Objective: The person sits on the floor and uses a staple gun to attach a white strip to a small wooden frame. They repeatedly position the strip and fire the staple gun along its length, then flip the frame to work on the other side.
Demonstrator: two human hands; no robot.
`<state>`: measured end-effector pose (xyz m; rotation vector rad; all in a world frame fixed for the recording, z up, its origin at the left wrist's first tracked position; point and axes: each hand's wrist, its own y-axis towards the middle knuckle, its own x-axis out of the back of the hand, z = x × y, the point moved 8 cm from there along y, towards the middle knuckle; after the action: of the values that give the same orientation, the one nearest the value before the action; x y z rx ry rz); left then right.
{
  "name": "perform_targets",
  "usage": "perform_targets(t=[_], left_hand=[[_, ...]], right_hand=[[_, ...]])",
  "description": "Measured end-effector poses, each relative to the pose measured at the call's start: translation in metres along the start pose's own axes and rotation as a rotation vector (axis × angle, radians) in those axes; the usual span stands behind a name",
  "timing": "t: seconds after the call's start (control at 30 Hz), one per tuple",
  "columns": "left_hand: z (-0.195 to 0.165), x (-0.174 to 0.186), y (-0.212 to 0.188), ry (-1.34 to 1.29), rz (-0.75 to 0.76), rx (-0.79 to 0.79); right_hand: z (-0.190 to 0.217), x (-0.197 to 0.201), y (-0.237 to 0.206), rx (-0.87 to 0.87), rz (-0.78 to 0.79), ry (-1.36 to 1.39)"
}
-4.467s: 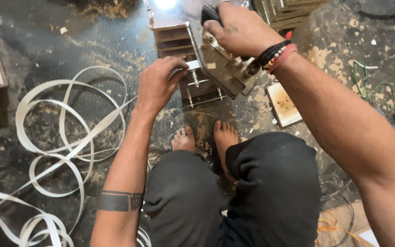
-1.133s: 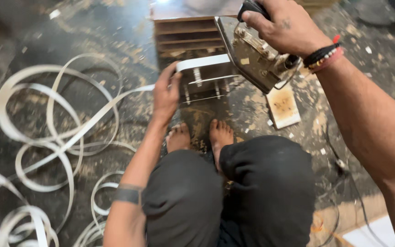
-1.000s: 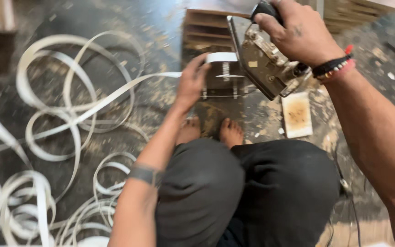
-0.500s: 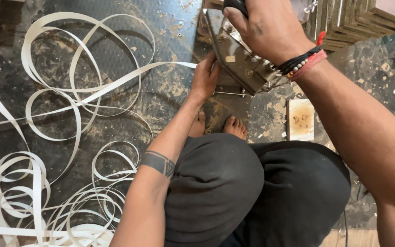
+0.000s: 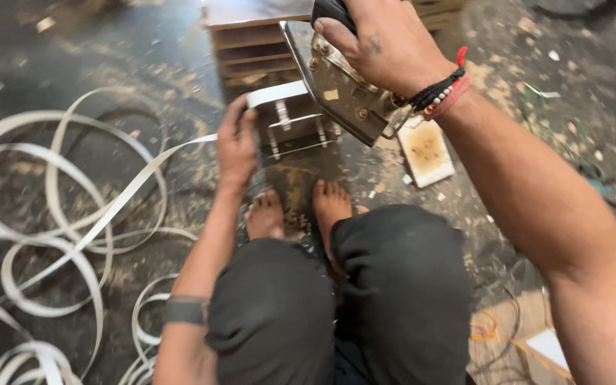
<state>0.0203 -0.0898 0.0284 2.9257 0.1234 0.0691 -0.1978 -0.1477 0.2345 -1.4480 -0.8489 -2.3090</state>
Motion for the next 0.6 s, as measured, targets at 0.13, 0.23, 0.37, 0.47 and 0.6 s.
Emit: perform_targets(t=[0.13,0.23,0.37,0.47,0.6], left_hand=[[-0.009,0.002,-0.006,0.067,0.045,0.034],[-0.016,0.002,-0.01,0.059,0.061,-0.008],[-0.008,0.003,-0.009,0.131,0.054,0.017],[-0.003,0.007,-0.012,0.167,0.049,0.04],[-0.002,0.007,-0.019,0.263,0.073,0.083]], right_hand=[[-0.054,0.019,-0.021,-0.217,0.01,0.028],[-0.115,0.007,-0.074,-0.839,0.142,0.615],[-0.144,-0.005,-0.117,-0.965,0.018,1.044],[-0.155,-0.033,-0.147,-1.013,0.036,1.308],[-0.179,-0.069,-0.19,-1.085,-0.014,1.306]])
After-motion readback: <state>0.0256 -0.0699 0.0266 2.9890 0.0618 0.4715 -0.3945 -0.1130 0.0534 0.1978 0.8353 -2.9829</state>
